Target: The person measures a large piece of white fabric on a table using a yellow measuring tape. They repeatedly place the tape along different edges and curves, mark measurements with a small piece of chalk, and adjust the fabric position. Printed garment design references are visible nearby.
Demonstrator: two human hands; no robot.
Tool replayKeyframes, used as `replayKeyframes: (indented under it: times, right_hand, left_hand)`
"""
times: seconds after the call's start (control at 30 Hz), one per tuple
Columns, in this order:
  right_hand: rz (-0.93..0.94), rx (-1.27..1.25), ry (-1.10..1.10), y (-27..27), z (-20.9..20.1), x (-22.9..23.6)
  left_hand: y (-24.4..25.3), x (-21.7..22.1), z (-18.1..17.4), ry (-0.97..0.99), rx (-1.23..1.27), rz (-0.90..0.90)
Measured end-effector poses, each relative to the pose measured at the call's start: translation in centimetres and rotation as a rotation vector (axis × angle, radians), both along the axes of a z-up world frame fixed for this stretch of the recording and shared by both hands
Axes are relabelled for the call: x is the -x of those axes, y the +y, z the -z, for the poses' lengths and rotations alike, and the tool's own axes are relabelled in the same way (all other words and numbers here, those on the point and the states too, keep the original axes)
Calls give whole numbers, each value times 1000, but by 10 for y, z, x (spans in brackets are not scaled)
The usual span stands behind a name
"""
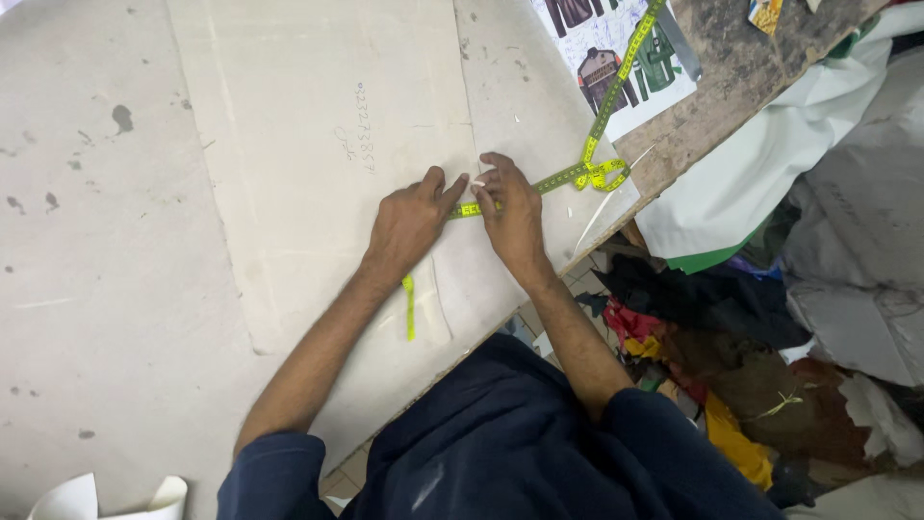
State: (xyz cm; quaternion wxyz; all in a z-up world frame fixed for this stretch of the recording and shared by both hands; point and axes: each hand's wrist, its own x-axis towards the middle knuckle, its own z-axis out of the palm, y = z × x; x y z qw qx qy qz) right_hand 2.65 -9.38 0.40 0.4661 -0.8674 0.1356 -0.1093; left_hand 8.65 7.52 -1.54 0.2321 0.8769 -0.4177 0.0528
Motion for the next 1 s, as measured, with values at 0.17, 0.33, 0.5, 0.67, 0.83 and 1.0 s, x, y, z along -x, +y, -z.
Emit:
replayKeyframes:
  times: [0.17,0.33,0.5,0.67,0.83,1.0]
  right_hand:
    - [151,163,-72,21,9,0]
    - [240,130,-72,26,4,0]
    - [231,153,-60,21,7,-2]
    - [157,173,-85,20,6,-4]
    - [143,197,-62,17,6,-3]
    - [124,202,-68,15,9,-4]
  left_hand:
    - [-4,-4,9,126,93,-37]
    - [-3,-7,9,198,153,-58]
    - [-3,-6,13,185,152,-71]
    - [-3,-8,12,170,114,-63]
    - [-3,-8,9,150,128,-67]
    - [-2,-7,8,168,106,-56]
